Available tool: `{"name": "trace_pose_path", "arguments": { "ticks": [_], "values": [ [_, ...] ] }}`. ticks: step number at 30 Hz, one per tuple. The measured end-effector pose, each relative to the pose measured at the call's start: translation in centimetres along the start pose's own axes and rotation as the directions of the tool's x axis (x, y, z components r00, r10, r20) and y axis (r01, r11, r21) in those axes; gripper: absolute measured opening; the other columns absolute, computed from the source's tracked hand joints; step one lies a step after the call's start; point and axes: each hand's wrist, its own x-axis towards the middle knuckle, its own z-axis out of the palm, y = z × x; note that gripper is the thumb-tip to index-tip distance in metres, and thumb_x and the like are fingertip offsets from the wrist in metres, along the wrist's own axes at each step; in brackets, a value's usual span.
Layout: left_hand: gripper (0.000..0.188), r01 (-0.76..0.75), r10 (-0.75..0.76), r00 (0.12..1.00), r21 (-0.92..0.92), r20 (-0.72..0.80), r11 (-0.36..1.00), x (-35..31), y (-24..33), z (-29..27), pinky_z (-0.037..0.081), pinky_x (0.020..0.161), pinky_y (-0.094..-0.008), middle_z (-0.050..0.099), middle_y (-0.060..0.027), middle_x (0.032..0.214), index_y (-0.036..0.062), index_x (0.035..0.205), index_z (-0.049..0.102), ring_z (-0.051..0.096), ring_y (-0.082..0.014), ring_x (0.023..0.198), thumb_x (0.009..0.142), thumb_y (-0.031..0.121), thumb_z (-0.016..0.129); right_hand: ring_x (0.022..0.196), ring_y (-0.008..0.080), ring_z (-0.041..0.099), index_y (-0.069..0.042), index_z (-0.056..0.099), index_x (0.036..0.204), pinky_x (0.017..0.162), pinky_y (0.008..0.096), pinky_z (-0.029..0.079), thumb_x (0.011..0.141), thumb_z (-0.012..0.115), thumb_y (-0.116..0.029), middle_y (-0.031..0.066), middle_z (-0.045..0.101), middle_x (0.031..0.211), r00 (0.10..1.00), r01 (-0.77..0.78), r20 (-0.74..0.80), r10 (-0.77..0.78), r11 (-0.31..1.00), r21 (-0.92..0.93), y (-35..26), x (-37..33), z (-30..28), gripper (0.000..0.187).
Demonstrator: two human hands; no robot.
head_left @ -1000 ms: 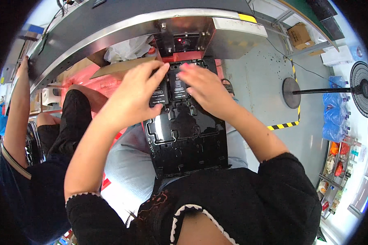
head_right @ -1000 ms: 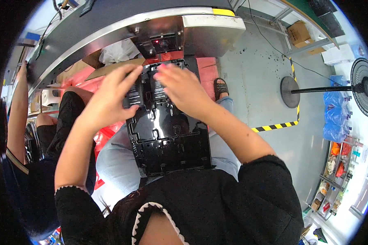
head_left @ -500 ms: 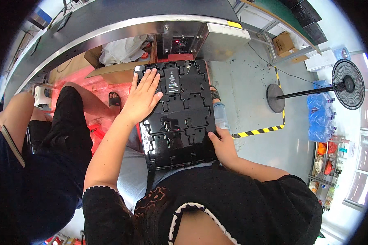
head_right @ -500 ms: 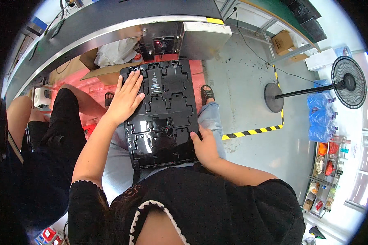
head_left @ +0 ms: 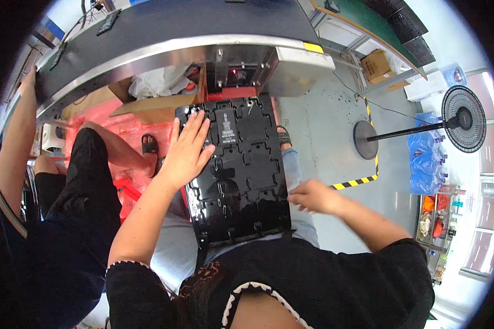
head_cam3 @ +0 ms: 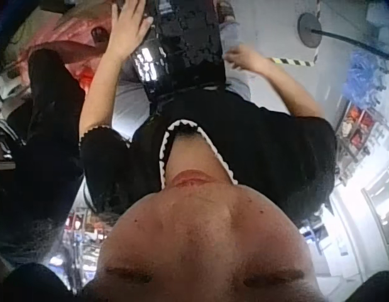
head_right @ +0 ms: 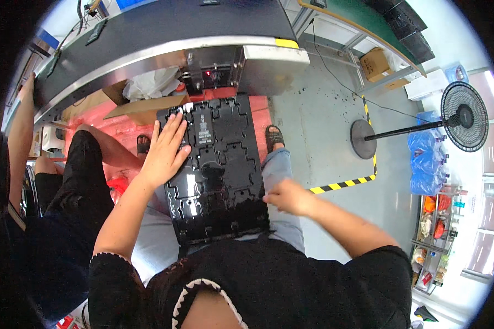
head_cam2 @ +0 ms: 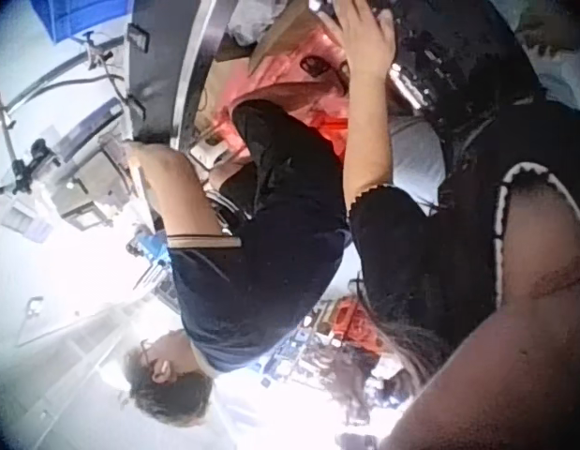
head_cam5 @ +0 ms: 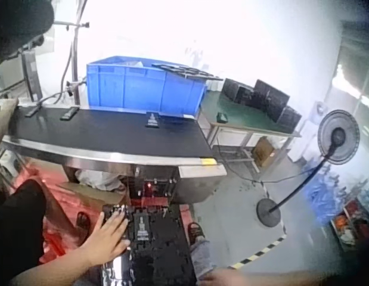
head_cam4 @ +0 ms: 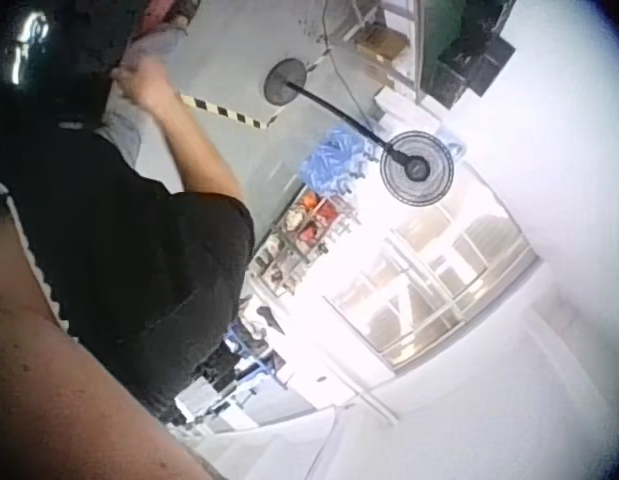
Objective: The person sits on a low stool and repeatedly places a black plastic tray containing small electronic components into a machine. They then remove the tray, flip it over, and repeat the process. The task involves handling the tray and components by hand in a repetitive cycle.
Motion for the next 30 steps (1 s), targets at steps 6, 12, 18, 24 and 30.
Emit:
{"name": "trace_pose_path", "arguments": {
  "ticks": [6, 12, 18, 24, 30],
  "values": [
    [0.058, 0.002, 0.000, 1.000, -0.062, 0.030, 0.998, 0.7, 0.5, -4.6, 0.016, 0.119, -0.0556, 0.031, -0.0182, 0.155, 0.0051, 0.141, 0.046, 0.023, -0.0359, 0.147, 0.090, 0.024, 0.064, 0.118, 0.0292, 0.058, -0.004, 0.058, 0.130, 0.104, 0.0380, 0.042, 0.080, 0.072, -0.019, 0.0156, 0.060, 0.128, -0.211, 0.299, -0.360, -0.909, 0.291, -0.909, -13.0, -2.2, -20.6, 0.054],
    [0.018, -0.140, 0.070, 0.897, -0.131, -0.436, 0.981, 9.1, -2.8, -15.0, 0.051, 0.089, -0.0349, 0.071, -0.0108, 0.101, 0.0023, 0.105, 0.070, 0.068, -0.0251, 0.095, 0.090, 0.013, 0.066, 0.140, 0.0368, 0.035, 0.002, 0.029, 0.150, 0.113, 0.0385, 0.033, 0.064, 0.073, -0.022, 0.0269, 0.036, 0.150, 0.359, 0.053, -0.450, -0.818, 0.499, -0.865, -20.2, 9.1, -36.7, 0.099],
    [0.088, 0.244, -0.211, 0.909, 0.049, -0.359, 0.969, 21.7, -11.8, -20.9, 0.026, 0.117, -0.0406, 0.020, -0.0237, 0.159, 0.0124, 0.152, 0.033, 0.021, -0.0360, 0.147, 0.073, 0.022, 0.069, 0.111, 0.0342, 0.056, 0.006, 0.056, 0.125, 0.096, 0.0377, 0.046, 0.062, 0.073, -0.027, 0.0249, 0.059, 0.116, 0.272, 0.024, -0.468, -0.841, 0.492, -0.870, -20.2, 5.2, -33.3, 0.073],
    [0.074, 0.364, -0.357, 0.920, -0.019, 0.162, 0.931, 23.5, -15.0, -20.8, 0.021, 0.118, -0.0371, 0.038, -0.0140, 0.154, 0.0147, 0.152, 0.036, 0.029, -0.0278, 0.144, 0.086, 0.031, 0.064, 0.120, 0.0332, 0.053, -0.001, 0.054, 0.131, 0.101, 0.0405, 0.043, 0.069, 0.073, -0.019, 0.0179, 0.055, 0.128, -0.100, 0.609, -0.128, -0.987, 0.041, -0.792, -14.3, -0.2, -15.7, 0.067],
    [0.077, 0.216, -0.192, 0.951, -0.080, 0.241, 0.973, 24.6, -12.4, -20.0, 0.022, 0.117, -0.0372, 0.035, -0.0176, 0.155, 0.0063, 0.152, 0.032, 0.033, -0.0271, 0.142, 0.091, 0.040, 0.064, 0.137, 0.0345, 0.039, -0.002, 0.044, 0.141, 0.114, 0.0483, 0.030, 0.076, 0.073, -0.020, 0.0172, 0.040, 0.149, 0.397, 0.514, -0.309, -0.864, 0.488, -0.705, -5.7, 9.6, -7.3, 0.074]
  ]
}}
